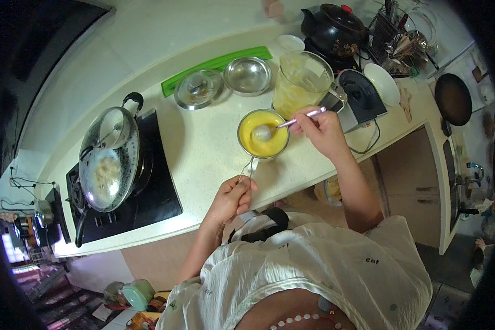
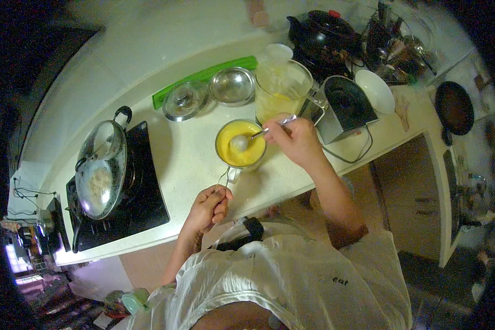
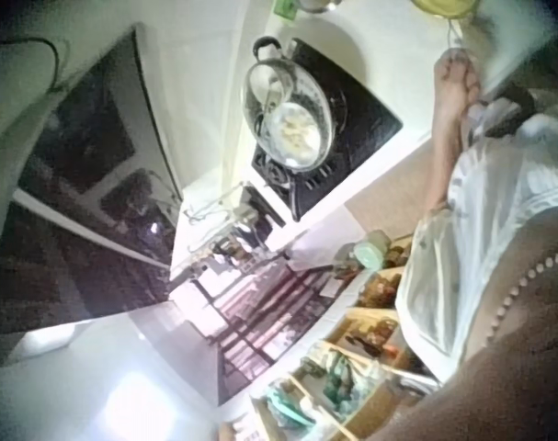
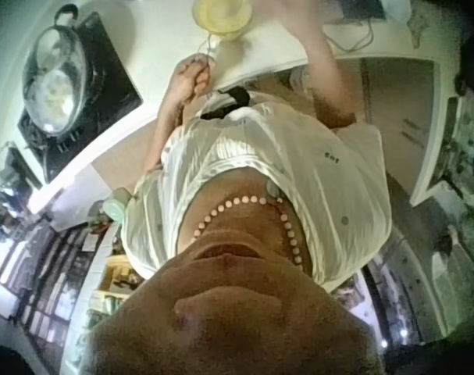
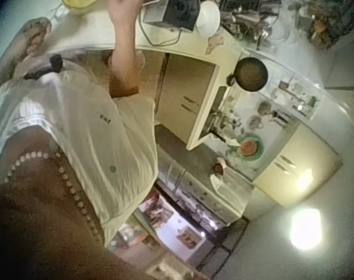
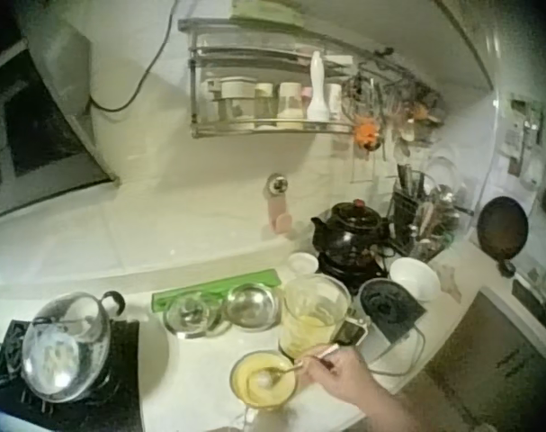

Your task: The person pours a yellow liquid from a blender into a small metal pot and stirs it with a spoon. The person continues to stir the mixture in the pot for the remainder of the clip.

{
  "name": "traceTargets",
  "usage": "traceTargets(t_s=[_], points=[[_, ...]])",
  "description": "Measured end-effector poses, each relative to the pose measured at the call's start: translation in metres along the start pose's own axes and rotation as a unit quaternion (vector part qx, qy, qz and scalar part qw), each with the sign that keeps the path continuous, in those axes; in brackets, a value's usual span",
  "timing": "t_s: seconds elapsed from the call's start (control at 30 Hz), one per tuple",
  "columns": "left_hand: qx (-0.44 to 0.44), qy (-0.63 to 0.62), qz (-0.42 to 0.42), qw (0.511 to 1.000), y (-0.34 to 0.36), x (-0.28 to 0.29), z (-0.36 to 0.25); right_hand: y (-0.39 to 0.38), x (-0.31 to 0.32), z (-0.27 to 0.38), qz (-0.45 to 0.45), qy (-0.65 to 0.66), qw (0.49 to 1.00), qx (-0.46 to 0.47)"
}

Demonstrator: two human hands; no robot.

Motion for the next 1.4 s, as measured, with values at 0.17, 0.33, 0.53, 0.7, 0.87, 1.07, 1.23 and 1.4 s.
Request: traceTargets(t_s=[0.17,0.33,0.53,0.7,0.87,1.07,1.23,1.4], points=[[0.008,-0.011,-0.009,1.000,-0.004,-0.001,-0.004,-0.007,0.028,0.008,-0.006,-0.056,0.998,-0.016],[-0.001,-0.014,0.008,1.000,-0.002,-0.002,-0.004,-0.002,0.005,0.002,0.030,0.006,0.999,0.025],[-0.001,0.000,-0.004,1.000,-0.004,-0.002,-0.008,-0.006,0.014,0.001,0.057,0.012,0.998,0.000],[-0.009,-0.007,0.002,1.000,-0.002,-0.001,-0.004,0.011,0.018,-0.004,-0.014,-0.021,1.000,0.004],[-0.013,-0.031,0.011,0.999,-0.002,-0.003,-0.004,0.001,0.004,0.001,0.033,-0.017,0.999,-0.012],[-0.006,-0.014,-0.013,1.000,-0.007,-0.005,-0.013,0.006,0.021,0.003,0.007,-0.055,0.998,0.006],[-0.006,-0.044,-0.002,0.999,-0.004,-0.004,-0.010,0.007,0.004,0.006,0.013,-0.049,0.999,0.002],[0.001,-0.033,-0.015,0.999,-0.006,-0.003,-0.010,-0.002,0.019,0.013,0.020,-0.076,0.997,-0.017]])
Point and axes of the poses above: each hand's wrist, its own y-axis towards the middle knuckle, its own x-axis out of the back of the hand, z = x × y, the point moved 7 cm from there along y, towards the middle knuckle, and after that the axes turned 11 degrees about y, right-handed, at the moved point
